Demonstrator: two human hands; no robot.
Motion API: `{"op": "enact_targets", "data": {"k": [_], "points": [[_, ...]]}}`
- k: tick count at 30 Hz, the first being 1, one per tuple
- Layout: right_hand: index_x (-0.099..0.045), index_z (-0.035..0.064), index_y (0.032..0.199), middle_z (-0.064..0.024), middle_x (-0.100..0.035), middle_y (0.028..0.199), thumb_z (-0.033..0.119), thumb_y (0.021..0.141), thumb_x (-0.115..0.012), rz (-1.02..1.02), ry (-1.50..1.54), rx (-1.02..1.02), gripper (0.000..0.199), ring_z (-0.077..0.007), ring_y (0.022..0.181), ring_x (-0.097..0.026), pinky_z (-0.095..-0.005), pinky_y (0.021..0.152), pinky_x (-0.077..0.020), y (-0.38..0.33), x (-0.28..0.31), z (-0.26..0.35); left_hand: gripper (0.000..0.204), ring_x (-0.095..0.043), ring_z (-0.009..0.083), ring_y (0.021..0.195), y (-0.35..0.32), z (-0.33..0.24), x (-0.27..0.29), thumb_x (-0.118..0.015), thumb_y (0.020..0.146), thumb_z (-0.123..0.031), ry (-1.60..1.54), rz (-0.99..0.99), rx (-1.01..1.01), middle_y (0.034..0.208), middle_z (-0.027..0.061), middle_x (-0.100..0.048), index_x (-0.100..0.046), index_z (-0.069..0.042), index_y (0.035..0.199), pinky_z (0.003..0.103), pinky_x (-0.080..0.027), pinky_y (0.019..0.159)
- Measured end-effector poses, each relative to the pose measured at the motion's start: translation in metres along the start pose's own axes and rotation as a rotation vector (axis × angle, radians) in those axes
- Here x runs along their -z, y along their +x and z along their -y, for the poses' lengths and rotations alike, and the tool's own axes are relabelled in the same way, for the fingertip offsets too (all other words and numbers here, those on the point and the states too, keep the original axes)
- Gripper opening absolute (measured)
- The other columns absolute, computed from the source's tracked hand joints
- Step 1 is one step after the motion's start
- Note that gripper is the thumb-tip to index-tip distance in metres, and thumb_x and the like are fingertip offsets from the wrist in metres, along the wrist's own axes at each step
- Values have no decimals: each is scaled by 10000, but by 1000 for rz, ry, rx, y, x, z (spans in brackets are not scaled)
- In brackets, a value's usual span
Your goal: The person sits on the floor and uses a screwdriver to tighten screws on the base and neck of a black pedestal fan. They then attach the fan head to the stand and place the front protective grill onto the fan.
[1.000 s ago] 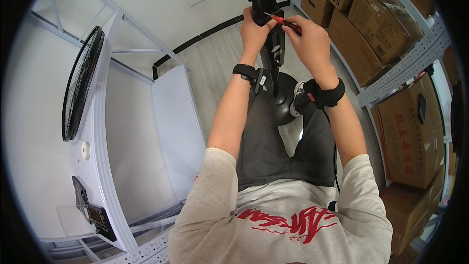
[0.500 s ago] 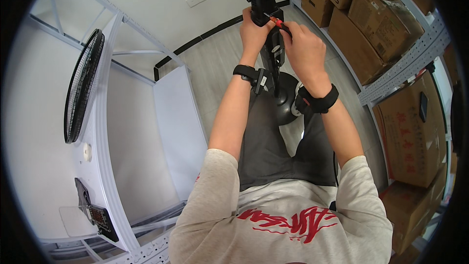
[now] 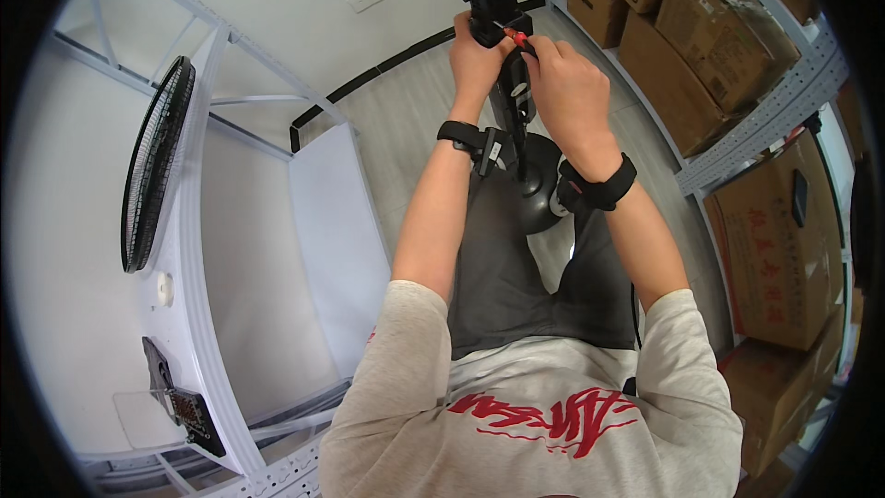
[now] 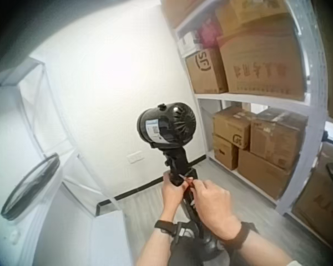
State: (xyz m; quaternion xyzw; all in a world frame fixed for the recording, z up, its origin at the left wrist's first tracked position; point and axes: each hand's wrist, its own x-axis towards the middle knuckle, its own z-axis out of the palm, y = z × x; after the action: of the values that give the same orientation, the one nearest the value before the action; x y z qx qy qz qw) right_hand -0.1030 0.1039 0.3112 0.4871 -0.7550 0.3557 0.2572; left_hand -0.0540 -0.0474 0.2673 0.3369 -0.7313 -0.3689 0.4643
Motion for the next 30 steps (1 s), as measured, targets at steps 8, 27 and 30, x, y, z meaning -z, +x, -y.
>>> {"op": "enact_targets", "data": {"k": [8,27,30], "points": [[-682,96,1001,-100,-658,785,209,885,-693,14,98,38,162,-324,702,-660,-413,584,-520,9,-1,-11,634,-697,335,913,2,7,-1,-840,681,-266,-16,-29,-39,969,156,-707,-519,-54,1185,399,-544,800],[-693,106,1053,-102,-688,825,239,919,-675,37,115,-26,190,-325,687,-657,-397,583,-511,0,-1,-11,645,-699,320,899,0,-1,1,-823,696,-251,0,6,11,955,155,-707,-497,-50,1215,391,-538,812],[-681,74,1025,-132,-687,778,263,921,-666,45,206,-25,216,-355,685,-663,-431,585,-519,4,-3,-17,636,-699,322,896,-2,-6,1,-816,700,-239,3,10,7,952,152,-707,-494,-44,1213,395,-540,808]]}}
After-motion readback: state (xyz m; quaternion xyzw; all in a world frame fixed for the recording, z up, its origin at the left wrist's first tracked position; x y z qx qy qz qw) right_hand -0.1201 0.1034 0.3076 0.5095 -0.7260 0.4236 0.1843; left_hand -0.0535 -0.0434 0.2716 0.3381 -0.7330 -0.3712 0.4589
